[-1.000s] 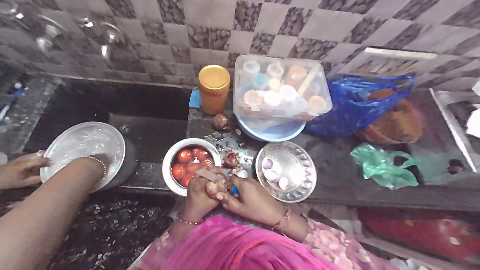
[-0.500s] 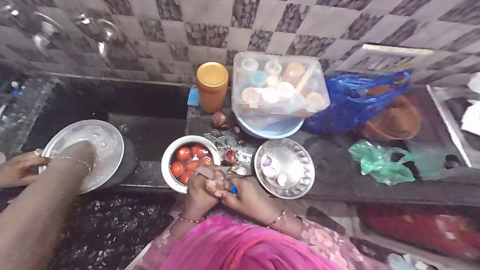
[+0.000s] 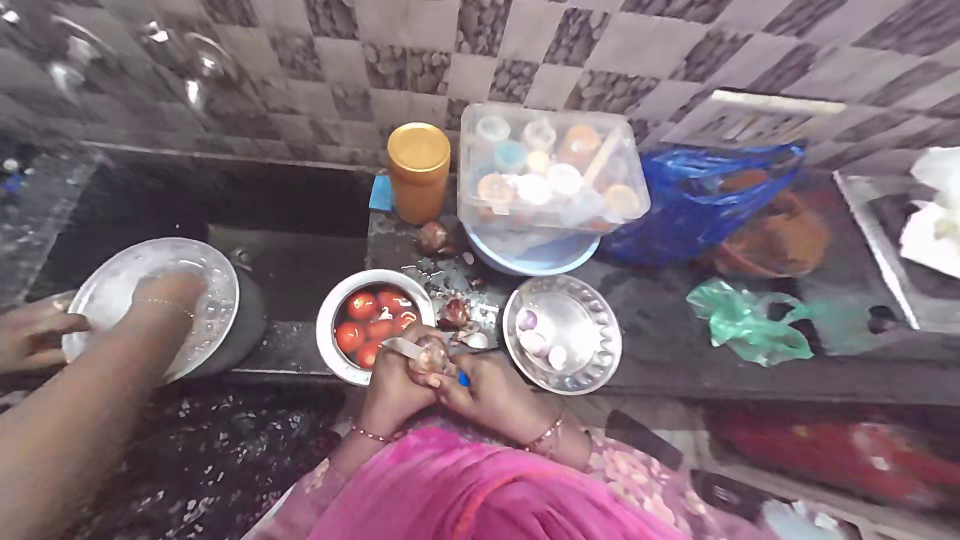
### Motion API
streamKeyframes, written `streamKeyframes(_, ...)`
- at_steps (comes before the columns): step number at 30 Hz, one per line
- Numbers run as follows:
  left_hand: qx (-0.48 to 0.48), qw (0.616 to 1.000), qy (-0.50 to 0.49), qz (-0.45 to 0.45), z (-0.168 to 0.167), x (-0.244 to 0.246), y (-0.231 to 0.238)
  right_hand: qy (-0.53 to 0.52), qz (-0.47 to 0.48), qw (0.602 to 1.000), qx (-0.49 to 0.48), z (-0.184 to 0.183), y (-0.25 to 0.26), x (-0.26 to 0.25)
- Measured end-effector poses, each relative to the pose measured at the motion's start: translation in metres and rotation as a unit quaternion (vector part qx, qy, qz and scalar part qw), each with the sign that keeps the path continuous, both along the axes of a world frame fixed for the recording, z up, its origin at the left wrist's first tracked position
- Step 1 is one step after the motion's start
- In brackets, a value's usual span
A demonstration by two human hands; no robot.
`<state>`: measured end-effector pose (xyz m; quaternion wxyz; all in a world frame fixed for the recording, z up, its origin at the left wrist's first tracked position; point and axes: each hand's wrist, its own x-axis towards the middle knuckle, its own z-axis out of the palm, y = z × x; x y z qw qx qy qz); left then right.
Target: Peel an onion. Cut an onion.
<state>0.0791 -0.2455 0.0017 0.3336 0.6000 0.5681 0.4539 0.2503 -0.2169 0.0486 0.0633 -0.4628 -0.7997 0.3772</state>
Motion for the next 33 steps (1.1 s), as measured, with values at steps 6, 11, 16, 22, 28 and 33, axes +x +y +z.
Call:
streamKeyframes(6, -0.027, 0.998, 0.035, -0.047, 0.014, -0.009, 0.010, 0.059, -0.003, 0.996, 0.069, -0.003, 0.006, 0.003)
streamKeyframes(11, -0.038, 0.958, 0.114, -0.260, 0.031, -0.030, 0.012, 0.066, 0.045, 0.997, -0.019, 0.023, 0.032, 0.013)
streamKeyframes(16, 0.045, 0.981, 0.086, -0.167, 0.021, -0.025, 0.014, 0.049, 0.047, 0.996, -0.055, 0.026, 0.034, 0.013)
streamKeyframes(22, 0.135, 0.988, 0.065, -0.032, 0.014, -0.011, 0.009, 0.044, 0.027, 0.998, -0.047, 0.027, 0.031, 0.009)
streamKeyframes(28, 0.153, 0.984, 0.088, 0.020, 0.007, -0.008, 0.005, 0.004, 0.044, 0.999, -0.031, 0.031, 0.026, 0.000)
streamKeyframes(33, 0.152, 0.987, 0.045, 0.005, 0.008, -0.013, 0.006, -0.002, 0.061, 0.998, 0.007, 0.030, 0.021, -0.007)
